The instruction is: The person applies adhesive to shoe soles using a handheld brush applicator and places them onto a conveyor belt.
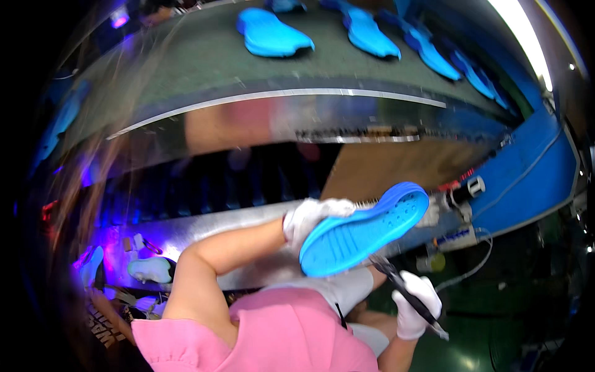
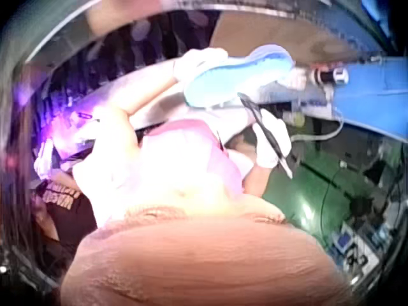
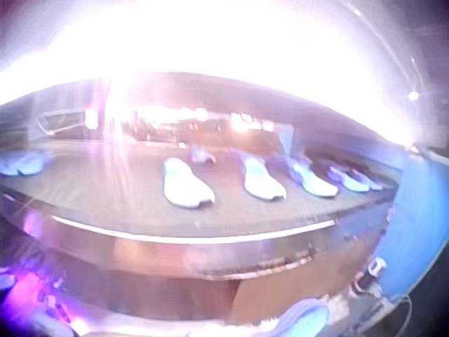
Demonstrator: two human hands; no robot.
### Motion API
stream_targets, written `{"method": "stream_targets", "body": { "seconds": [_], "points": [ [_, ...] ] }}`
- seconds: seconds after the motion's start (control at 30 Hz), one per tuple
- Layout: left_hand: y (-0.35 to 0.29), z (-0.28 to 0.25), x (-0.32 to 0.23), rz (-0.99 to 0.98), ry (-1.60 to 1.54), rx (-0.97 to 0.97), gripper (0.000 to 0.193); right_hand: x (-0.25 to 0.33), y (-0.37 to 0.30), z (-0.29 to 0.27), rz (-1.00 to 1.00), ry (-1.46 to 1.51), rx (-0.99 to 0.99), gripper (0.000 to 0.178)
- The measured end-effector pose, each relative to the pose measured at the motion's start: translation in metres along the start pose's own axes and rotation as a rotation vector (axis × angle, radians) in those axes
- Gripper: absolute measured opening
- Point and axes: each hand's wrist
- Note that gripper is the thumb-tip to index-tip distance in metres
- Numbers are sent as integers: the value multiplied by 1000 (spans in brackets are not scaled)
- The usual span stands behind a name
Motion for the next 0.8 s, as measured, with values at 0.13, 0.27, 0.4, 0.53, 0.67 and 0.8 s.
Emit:
{"method": "stream_targets", "body": {
  "seconds": [0.13, 0.27, 0.4, 0.53, 0.67, 0.8],
  "points": [
    [-58, 18, -62, 216, -486, 256, 72, 1, -17, -9, 13, 159, -129, 37],
    [-73, 15, -199, 541, 146, 78, 77, 2, -9, 7, -38, 200, -197, 33],
    [-99, -95, -300, 841, 1391, -957, 62, 5, -5, 20, -40, 359, -120, 26],
    [-188, -199, -308, 670, 1236, -1471, 44, 5, -6, 23, 49, 385, -82, 26],
    [-262, -221, -295, -346, 1774, -1841, 35, -4, -6, 24, 18, 337, -53, 26],
    [-321, -245, -281, -319, 1963, -1849, 30, 2, 1, 42, 26, 304, -2, 25]
  ]
}}
Point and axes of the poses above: each hand's wrist, its own y-axis towards the middle knuckle, its own z-axis out of the palm, x = y × z, and after that the axes turned 3 degrees about -y, right-handed
